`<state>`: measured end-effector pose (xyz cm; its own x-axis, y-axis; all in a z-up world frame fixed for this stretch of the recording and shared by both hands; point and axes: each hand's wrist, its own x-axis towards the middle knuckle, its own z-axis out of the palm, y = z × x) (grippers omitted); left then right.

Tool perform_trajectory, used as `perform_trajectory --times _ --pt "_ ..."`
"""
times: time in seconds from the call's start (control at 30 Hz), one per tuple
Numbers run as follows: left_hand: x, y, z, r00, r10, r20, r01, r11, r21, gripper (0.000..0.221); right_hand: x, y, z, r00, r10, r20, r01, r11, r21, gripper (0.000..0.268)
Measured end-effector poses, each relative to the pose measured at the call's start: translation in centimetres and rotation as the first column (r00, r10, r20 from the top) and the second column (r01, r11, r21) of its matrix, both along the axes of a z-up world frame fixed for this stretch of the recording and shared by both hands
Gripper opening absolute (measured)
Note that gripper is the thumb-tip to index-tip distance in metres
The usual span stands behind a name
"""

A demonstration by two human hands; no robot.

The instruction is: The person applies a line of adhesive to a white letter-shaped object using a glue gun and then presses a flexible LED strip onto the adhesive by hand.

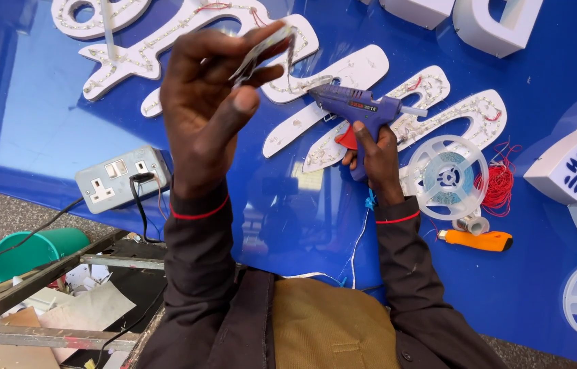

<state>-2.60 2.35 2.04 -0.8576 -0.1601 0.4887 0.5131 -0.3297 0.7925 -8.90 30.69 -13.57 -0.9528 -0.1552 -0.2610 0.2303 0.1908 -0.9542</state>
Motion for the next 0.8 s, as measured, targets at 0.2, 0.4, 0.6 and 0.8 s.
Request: perform_trajectory --times 0.2,0.4,0.6,0.8 --pt "-2.5 0.2 -2.3 0.998 -0.053 0.035 0.056 0.995 -0.077 0.035 -0.4 -0.6 -0.2 0.999 -0.016 0.031 0.016 1.0 0.022 0.046" --pt "-2.6 -0.1 -4.7 1.0 0.0 0.027 -0.001 1.0 0.028 0.036 -0.6 -0.1 0.4 0.999 0.038 0.014 -0.039 0.997 0.06 0.051" --pt "-2.9 -0.6 -6.8 0.999 0.026 0.041 -0.029 0.996 0.08 0.035 -1.0 -0.2 1.0 0.999 0.053 0.013 -0.054 0.993 0.103 0.048" --pt "-4.2 -0.1 -7.3 0.999 0.033 0.015 -0.035 0.992 0.121 0.036 -1.9 0.6 0.1 0.994 0.054 0.091 -0.062 0.994 0.09 0.05"
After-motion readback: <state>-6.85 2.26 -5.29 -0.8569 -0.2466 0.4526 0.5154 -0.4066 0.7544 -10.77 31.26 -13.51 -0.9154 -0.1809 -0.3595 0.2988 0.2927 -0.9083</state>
